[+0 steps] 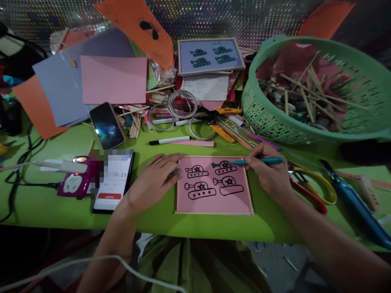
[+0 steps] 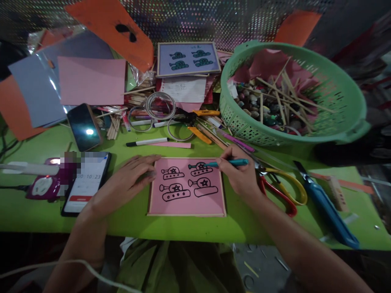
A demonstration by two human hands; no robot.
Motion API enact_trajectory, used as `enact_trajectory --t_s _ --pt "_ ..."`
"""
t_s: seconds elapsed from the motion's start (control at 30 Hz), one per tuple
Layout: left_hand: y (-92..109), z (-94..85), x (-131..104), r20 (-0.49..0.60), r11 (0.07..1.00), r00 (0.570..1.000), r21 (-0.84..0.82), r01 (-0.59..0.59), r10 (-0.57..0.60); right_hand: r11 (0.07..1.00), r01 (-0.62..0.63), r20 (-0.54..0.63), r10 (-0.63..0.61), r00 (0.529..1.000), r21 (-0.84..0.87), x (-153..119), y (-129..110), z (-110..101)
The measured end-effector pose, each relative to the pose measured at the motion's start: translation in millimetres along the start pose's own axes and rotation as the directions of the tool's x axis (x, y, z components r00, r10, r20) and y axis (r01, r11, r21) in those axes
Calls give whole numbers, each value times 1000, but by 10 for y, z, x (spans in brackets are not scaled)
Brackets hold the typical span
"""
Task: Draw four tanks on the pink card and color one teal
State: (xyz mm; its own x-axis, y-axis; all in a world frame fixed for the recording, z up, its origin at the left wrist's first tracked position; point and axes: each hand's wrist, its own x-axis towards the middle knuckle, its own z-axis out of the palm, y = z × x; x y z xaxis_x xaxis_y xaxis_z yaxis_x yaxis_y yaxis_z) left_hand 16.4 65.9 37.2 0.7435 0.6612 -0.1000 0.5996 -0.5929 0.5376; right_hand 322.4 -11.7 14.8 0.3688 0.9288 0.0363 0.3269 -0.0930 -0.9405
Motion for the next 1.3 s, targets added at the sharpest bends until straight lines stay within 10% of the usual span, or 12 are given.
enact_trajectory --t_s 1.3 --pt "-25 21 -3 -10 1000 1000 16 -22 22 999 2 33 -3 999 34 -2 68 -20"
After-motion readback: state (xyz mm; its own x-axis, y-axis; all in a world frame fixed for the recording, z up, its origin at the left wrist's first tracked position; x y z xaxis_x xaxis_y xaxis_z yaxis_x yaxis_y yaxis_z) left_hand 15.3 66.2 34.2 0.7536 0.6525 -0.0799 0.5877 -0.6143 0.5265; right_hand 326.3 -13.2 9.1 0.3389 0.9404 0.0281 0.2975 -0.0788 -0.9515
